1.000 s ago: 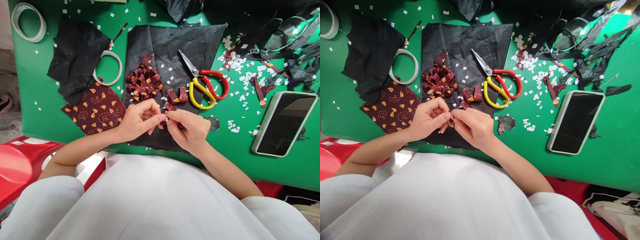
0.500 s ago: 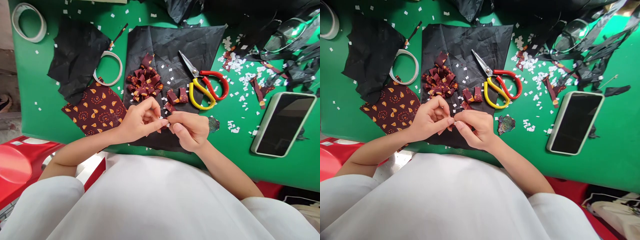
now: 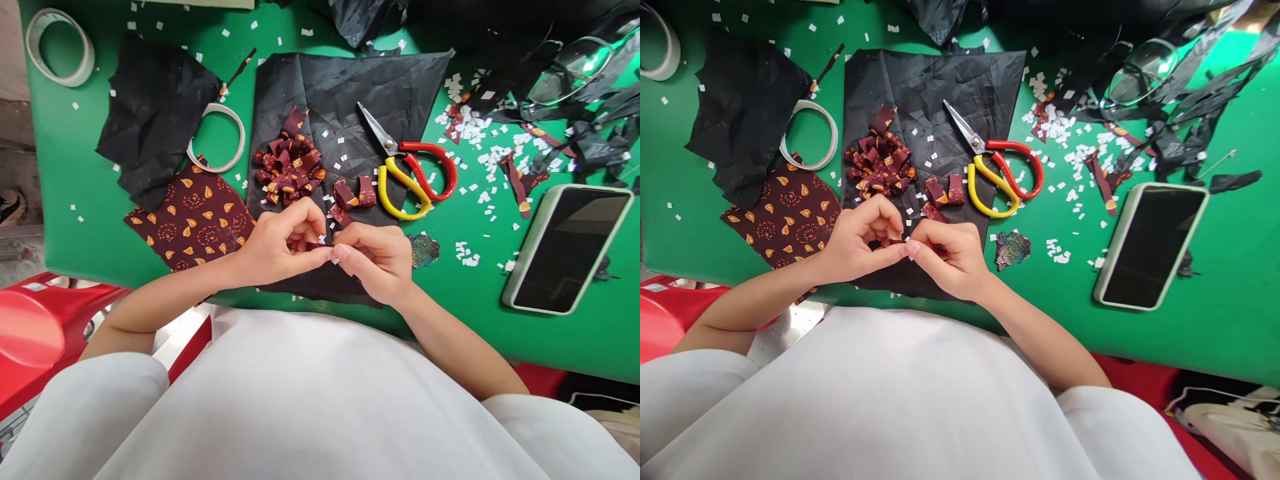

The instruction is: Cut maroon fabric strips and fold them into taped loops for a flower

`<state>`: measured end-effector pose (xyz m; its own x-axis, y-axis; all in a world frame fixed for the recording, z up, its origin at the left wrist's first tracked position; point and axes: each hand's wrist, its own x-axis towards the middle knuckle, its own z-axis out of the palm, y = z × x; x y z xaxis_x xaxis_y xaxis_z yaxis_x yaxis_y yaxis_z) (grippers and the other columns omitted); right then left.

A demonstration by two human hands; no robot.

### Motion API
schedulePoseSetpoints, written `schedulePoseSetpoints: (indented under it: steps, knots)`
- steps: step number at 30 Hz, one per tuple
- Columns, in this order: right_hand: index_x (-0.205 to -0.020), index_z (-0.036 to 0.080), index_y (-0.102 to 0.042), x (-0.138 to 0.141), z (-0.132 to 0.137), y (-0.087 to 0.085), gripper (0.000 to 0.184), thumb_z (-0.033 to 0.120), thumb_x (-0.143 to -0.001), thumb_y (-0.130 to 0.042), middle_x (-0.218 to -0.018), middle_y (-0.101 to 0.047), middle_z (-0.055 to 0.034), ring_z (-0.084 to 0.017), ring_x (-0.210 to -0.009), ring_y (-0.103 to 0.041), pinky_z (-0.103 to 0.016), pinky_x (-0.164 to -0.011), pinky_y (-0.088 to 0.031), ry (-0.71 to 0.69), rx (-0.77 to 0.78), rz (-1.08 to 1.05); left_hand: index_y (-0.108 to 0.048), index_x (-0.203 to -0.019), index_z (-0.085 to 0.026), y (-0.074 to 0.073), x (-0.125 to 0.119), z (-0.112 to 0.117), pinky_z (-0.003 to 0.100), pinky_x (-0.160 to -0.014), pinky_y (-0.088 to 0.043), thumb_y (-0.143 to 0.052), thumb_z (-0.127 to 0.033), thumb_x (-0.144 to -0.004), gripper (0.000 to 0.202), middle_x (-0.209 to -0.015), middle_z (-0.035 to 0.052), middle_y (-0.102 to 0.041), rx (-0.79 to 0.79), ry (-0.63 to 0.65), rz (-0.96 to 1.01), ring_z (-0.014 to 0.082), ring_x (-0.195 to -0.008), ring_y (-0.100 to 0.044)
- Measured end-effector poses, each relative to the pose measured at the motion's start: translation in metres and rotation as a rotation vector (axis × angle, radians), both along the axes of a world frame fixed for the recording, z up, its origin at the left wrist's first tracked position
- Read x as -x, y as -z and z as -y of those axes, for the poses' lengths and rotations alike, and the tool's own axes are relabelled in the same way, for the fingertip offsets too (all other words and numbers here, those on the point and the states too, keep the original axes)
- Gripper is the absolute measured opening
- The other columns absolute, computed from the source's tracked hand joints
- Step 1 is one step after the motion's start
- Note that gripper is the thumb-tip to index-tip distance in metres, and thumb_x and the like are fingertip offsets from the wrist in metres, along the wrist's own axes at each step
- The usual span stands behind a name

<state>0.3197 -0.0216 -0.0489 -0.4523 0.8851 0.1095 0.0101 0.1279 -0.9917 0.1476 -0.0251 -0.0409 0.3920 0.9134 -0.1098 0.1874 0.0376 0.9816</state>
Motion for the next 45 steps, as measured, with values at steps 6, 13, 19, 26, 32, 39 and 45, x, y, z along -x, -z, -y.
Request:
schedulePoseSetpoints:
  steps: [6,13,19,26,32,39,45]
  knots:
    - [-0.062,0.016,-0.052,-0.001,-0.002,-0.002,0.024,0.022,-0.085,-0.051,-0.044,-0.042,0.0072,-0.003,-0.037,-0.033,-0.019,-0.038,-0.025,-0.105,0.176,-0.101,-0.044,-0.081,-0.018,0.0,0.001,0.0,0.012,-0.046,-0.04,-0.065,-0.021,-0.075,0.022,-0.06,-0.0075,-0.049,-0.017,0.053,0.031,0.0016,-0.048,-0.046]
    - [-0.064,0.016,-0.051,-0.002,-0.002,-0.005,0.025,0.024,-0.088,-0.048,-0.042,-0.04,0.0078,-0.003,-0.037,-0.031,-0.019,-0.04,-0.024,-0.092,0.152,0.01,-0.045,-0.08,-0.018,-0.001,0.002,-0.003,0.013,-0.045,-0.04,-0.071,-0.028,-0.071,0.029,-0.06,-0.0073,-0.049,0.013,0.032,0.035,0.0026,-0.049,-0.046]
    - [-0.066,0.017,-0.05,0.002,0.0,-0.006,0.024,0.024,-0.088,-0.047,-0.048,-0.043,0.0063,-0.004,-0.042,-0.033,-0.02,-0.044,-0.027,0.082,0.001,0.144,-0.045,-0.081,-0.019,0.002,0.003,-0.001,0.014,-0.049,-0.044,-0.059,-0.023,-0.081,0.015,-0.062,-0.0062,-0.05,-0.047,-0.022,0.057,0.0037,-0.052,-0.052]
    - [-0.068,0.018,-0.054,-0.001,-0.005,-0.009,0.026,0.031,-0.09,-0.047,-0.048,-0.045,0.0061,-0.004,-0.04,-0.035,-0.021,-0.041,-0.027,0.207,0.031,0.189,-0.049,-0.087,-0.019,0.009,0.005,-0.001,0.017,-0.059,-0.051,-0.057,-0.02,-0.082,0.01,-0.076,-0.0037,-0.054,-0.193,-0.12,0.077,0.005,-0.063,-0.056]
    - [-0.076,0.018,-0.059,-0.003,-0.007,-0.004,0.028,0.04,-0.089,-0.048,-0.047,-0.047,0.006,-0.005,-0.04,-0.039,-0.02,-0.042,-0.031,0.073,0.173,0.065,-0.049,-0.086,-0.02,0.009,0.005,0.0,0.023,-0.068,-0.054,-0.055,-0.023,-0.082,0.007,-0.079,-0.0016,-0.055,-0.238,-0.198,-0.029,0.0088,-0.074,-0.059]
    - [-0.076,0.019,-0.059,-0.005,-0.006,-0.004,0.035,0.048,-0.089,-0.044,-0.047,-0.047,0.0043,-0.007,-0.041,-0.04,-0.023,-0.043,-0.033,0.161,0.172,0.047,-0.053,-0.085,-0.018,0.006,0.005,-0.002,0.022,-0.066,-0.05,-0.052,-0.025,-0.082,0.008,-0.08,0.0001,-0.059,-0.288,-0.209,-0.196,0.0091,-0.072,-0.057]
    - [-0.072,0.021,-0.059,-0.01,-0.011,-0.001,0.033,0.044,-0.09,-0.044,-0.047,-0.044,0.0039,-0.008,-0.04,-0.039,-0.026,-0.045,-0.034,0.383,-0.016,0.073,-0.057,-0.088,-0.016,0.005,0.004,-0.004,0.016,-0.058,-0.043,-0.054,-0.017,-0.08,0.009,-0.077,-0.0029,-0.064,-0.312,-0.098,-0.422,0.0043,-0.057,-0.051]
